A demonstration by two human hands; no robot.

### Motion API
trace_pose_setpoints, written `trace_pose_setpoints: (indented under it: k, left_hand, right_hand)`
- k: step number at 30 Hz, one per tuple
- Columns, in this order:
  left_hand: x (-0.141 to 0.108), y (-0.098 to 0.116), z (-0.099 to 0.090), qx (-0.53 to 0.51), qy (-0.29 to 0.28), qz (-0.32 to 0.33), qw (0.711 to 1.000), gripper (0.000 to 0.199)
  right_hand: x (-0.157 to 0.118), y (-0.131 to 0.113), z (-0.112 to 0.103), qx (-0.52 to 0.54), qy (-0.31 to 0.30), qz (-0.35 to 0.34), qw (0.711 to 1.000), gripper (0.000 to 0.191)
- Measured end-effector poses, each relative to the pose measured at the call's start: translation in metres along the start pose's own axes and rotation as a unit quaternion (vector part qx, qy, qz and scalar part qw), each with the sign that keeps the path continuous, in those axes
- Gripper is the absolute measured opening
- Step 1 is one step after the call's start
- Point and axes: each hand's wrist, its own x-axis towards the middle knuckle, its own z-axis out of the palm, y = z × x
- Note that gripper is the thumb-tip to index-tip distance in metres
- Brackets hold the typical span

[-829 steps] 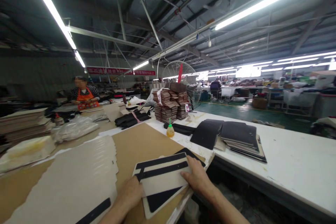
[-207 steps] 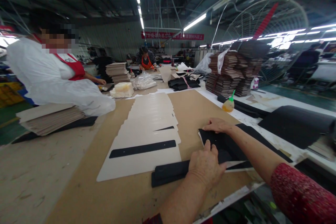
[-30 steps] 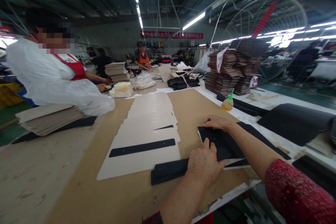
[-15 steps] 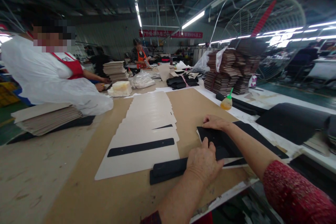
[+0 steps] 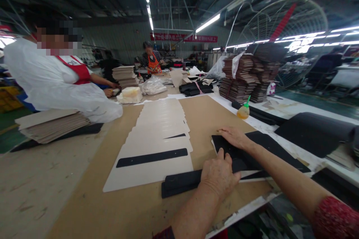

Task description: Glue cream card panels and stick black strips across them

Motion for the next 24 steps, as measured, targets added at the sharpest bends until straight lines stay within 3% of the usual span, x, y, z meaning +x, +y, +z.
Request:
trace_pose_setpoints:
  k: [3,4,7,9,16,19,24]
  left_hand:
    - [-0.001,0.0,0.002,-0.001,0.017,0.007,1.0,0.062]
    - [-0.001,0.0,0.003,-0.001,0.021,0.007,1.0,0.062]
    - [-0.001,0.0,0.003,0.002,0.025,0.0,1.0,0.064]
    - [-0.001,0.0,0.002,0.002,0.018,-0.002,1.0,0.064]
    - [-0.005,0.0,0.001,0.003,0.039,0.022,0.999,0.055]
    - [-0.012,-0.001,-0.002,0.003,0.043,0.047,0.998,0.045]
    - [-0.051,0.003,-0.028,0.019,0.048,0.141,0.989,0.032]
  right_hand:
    - [-0.017,0.009,0.003,-0.054,-0.052,-0.135,0.988,0.048]
    - [-0.019,0.015,0.001,-0.088,-0.051,-0.14,0.985,0.053]
    - [-0.018,0.038,-0.011,-0.162,-0.005,-0.057,0.985,0.057]
    - [-0.019,0.047,-0.015,-0.173,0.008,-0.039,0.984,0.058]
    - [-0.044,0.045,0.01,-0.214,0.009,-0.125,0.969,0.05]
    - [-0.045,0.056,0.014,-0.202,0.009,-0.158,0.967,0.05]
    - [-0.032,0.075,0.017,-0.201,0.028,-0.162,0.966,0.051]
